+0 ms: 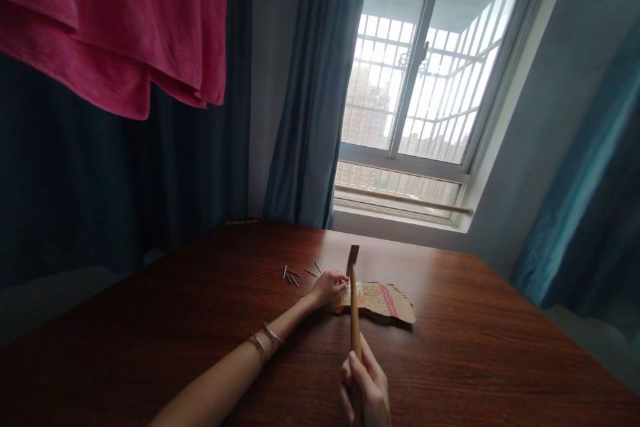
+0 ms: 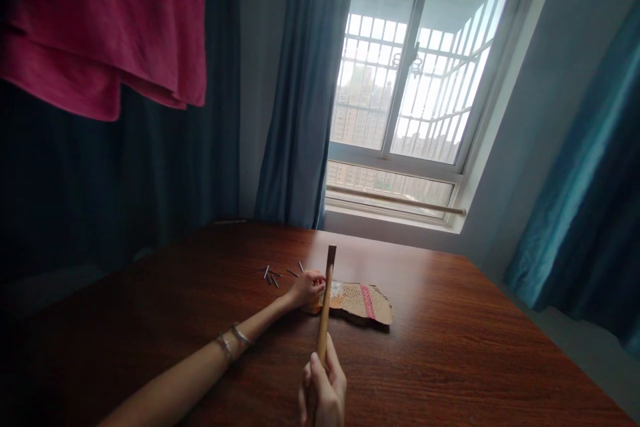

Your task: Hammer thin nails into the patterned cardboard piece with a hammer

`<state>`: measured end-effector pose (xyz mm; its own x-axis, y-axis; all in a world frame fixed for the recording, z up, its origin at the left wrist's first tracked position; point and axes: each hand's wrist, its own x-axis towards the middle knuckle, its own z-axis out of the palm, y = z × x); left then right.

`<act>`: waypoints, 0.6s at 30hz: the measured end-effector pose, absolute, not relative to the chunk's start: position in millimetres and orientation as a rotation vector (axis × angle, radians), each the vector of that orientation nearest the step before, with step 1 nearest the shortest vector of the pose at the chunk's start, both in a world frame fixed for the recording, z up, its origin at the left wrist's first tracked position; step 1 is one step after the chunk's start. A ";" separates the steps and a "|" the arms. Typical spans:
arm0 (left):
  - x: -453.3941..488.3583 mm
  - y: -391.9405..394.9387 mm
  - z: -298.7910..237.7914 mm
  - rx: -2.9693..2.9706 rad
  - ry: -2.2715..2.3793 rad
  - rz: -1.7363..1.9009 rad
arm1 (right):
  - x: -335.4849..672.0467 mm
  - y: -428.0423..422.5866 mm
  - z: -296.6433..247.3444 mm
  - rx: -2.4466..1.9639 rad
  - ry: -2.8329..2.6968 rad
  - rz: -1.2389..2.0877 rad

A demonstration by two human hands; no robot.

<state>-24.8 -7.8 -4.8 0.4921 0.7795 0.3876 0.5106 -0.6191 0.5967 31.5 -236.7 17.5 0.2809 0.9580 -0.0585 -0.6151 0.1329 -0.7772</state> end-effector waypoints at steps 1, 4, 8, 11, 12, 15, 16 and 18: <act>-25.0 -8.0 -4.7 2.338 1.066 0.910 | 32.7 -236.0 17.8 -0.793 -0.535 1.230; -25.4 -9.0 -4.0 2.361 1.036 0.926 | 36.3 -234.5 21.3 -0.763 -0.605 1.278; -25.4 -9.2 -4.2 2.359 1.045 0.935 | 41.9 -234.1 28.0 -0.782 -0.674 1.327; -25.0 -8.9 -5.1 2.350 1.053 0.935 | 44.8 -234.7 30.5 -0.790 -0.702 1.351; -24.9 -8.9 -5.2 2.348 1.056 0.933 | 45.2 -235.0 30.8 -0.787 -0.699 1.341; -25.1 -9.1 -4.7 2.340 1.068 0.916 | 45.0 -236.2 30.7 -0.787 -0.674 1.312; -25.2 -9.2 -4.3 2.341 1.065 0.907 | 44.7 -236.5 30.7 -0.791 -0.665 1.306; -25.6 -9.1 -3.8 2.351 1.049 0.898 | 44.3 -237.1 31.6 -0.795 -0.655 1.314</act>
